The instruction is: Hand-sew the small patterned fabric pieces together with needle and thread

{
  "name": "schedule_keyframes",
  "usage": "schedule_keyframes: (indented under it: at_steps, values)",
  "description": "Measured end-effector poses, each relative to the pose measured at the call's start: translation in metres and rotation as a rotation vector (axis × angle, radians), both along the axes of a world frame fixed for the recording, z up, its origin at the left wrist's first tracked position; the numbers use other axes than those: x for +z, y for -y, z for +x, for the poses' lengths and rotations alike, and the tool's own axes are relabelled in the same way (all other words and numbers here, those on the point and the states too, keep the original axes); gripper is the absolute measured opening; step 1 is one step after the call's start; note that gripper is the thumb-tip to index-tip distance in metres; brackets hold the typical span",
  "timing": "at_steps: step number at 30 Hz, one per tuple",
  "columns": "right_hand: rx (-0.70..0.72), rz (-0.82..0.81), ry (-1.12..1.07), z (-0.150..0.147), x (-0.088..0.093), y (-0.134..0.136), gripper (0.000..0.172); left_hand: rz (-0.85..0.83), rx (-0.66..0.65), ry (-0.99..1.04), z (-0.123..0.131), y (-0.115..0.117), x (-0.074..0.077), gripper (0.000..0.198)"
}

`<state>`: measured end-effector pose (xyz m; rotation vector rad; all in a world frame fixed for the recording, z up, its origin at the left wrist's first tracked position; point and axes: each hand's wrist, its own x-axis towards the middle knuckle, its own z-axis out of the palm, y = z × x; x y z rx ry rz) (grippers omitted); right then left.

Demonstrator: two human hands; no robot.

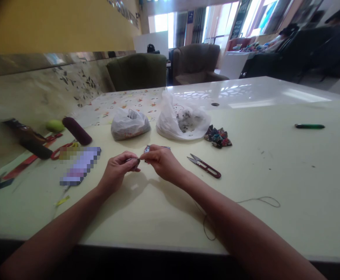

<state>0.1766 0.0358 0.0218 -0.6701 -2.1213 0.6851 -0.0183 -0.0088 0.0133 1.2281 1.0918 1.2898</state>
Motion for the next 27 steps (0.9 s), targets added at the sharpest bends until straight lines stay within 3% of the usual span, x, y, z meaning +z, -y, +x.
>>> schedule_keyframes:
  at_steps: [12, 17, 27]
  values:
    - [0.146, -0.099, -0.027, 0.008, 0.007, -0.008, 0.019, -0.082, -0.072, 0.057, -0.001, 0.0, 0.001, 0.019]
    - [0.214, -0.185, -0.028, 0.011, 0.012, -0.009, 0.016, -0.14, -0.174, 0.072, -0.002, 0.001, 0.004, 0.018]
    - [0.277, -0.228, -0.068, 0.012, 0.007, -0.013, 0.016, -0.176, -0.271, 0.099, -0.005, 0.0, 0.004, 0.017]
